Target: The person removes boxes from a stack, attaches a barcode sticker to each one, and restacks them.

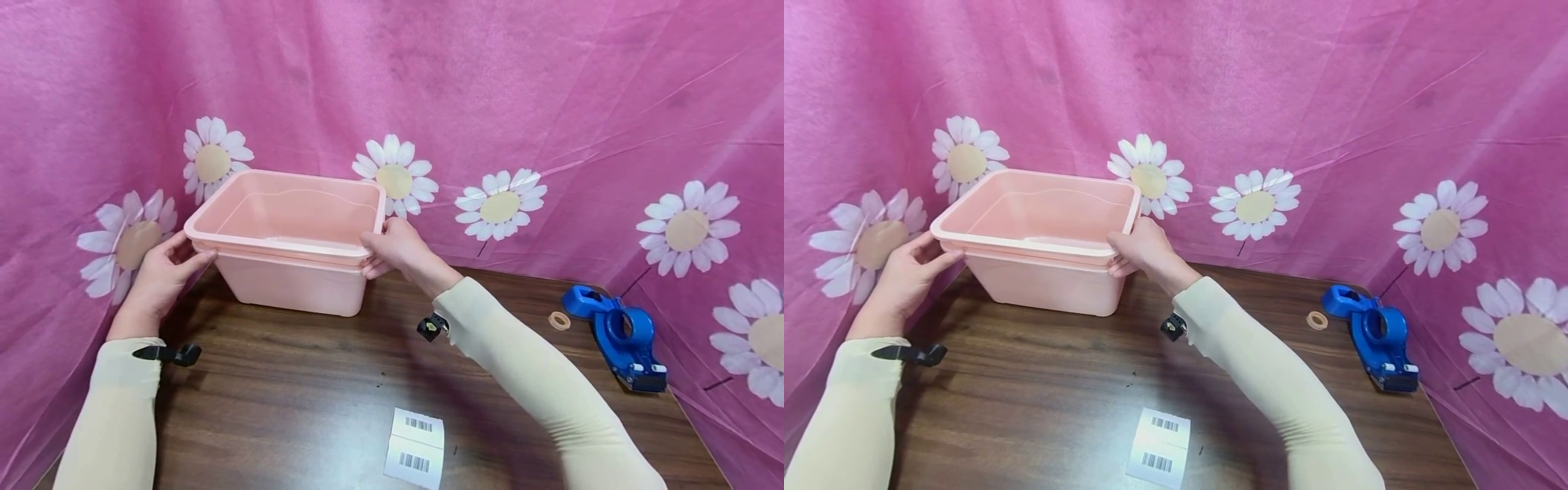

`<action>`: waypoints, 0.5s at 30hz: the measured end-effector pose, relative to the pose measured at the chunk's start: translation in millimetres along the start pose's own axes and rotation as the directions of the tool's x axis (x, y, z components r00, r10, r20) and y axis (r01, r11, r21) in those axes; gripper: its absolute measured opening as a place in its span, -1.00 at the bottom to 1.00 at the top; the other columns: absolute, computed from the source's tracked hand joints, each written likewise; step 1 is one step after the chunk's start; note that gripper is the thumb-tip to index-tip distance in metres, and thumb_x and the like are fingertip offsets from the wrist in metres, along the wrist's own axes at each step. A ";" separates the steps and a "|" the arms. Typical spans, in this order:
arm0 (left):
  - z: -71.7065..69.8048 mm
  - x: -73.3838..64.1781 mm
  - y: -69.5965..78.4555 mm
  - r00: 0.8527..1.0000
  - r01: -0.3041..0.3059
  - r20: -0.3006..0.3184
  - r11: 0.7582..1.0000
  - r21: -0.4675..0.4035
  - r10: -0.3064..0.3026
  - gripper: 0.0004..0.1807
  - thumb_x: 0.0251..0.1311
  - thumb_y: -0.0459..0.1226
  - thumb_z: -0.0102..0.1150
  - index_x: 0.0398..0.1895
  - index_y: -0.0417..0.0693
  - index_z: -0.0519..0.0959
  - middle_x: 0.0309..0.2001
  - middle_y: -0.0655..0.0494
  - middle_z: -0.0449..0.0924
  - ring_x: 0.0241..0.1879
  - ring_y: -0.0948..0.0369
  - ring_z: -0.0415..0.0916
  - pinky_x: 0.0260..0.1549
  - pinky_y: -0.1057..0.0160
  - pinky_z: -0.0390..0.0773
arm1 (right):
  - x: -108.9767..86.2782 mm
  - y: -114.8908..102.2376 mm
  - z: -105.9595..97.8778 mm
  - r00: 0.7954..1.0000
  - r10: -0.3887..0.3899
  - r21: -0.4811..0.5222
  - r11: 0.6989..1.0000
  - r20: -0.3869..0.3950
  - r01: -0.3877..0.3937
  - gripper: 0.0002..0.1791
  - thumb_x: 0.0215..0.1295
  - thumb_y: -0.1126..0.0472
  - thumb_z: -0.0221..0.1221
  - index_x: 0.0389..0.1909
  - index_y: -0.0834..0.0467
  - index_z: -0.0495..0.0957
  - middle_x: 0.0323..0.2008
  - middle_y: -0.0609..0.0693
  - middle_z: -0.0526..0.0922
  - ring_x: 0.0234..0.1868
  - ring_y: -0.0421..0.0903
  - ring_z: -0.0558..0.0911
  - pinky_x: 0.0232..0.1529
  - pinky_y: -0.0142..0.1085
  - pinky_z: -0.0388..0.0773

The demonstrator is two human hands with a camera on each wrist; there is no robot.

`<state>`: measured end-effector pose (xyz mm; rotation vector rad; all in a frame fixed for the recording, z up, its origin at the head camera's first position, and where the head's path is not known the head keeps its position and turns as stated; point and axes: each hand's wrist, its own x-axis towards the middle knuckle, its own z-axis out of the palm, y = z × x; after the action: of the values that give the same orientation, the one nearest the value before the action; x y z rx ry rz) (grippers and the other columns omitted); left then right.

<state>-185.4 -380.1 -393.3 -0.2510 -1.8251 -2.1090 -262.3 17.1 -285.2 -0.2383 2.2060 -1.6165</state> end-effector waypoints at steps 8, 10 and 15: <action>-1.3 -0.1 0.3 1.000 -0.002 -0.012 0.999 0.040 0.002 -0.25 0.47 -0.59 0.28 0.69 -0.37 0.32 0.15 0.40 0.80 0.08 0.52 0.71 0.08 0.61 0.69 | -1.7 0.8 1.5 1.000 -0.001 0.047 0.999 -0.011 0.002 -0.81 0.56 0.32 0.04 0.05 0.33 0.40 -0.50 0.18 0.76 -0.64 -0.14 0.77 -0.48 -0.26 0.84; -2.3 -0.1 0.2 1.000 -0.001 -0.009 0.999 0.037 0.001 -0.25 0.47 -0.59 0.28 0.69 -0.37 0.31 0.14 0.41 0.81 0.08 0.52 0.72 0.08 0.61 0.69 | -2.0 0.2 1.7 1.000 -0.005 0.052 0.999 -0.014 0.006 -0.81 0.56 0.32 0.04 0.06 0.33 0.40 -0.51 0.18 0.76 -0.64 -0.13 0.77 -0.48 -0.25 0.84; -5.5 0.5 0.2 1.000 0.001 -0.008 0.998 0.056 -0.001 -0.23 0.48 -0.58 0.29 0.70 -0.39 0.27 0.16 0.45 0.79 0.11 0.54 0.70 0.10 0.63 0.67 | -2.2 -3.7 1.8 0.999 -0.024 0.066 0.997 -0.021 0.026 -0.85 0.53 0.35 0.02 0.01 0.31 0.41 -0.53 0.16 0.74 -0.64 -0.13 0.76 -0.49 -0.25 0.84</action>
<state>-185.3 -385.6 -393.9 -0.2275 -1.8773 -2.0530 -259.9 15.1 -281.8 -0.2330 2.1680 -1.7093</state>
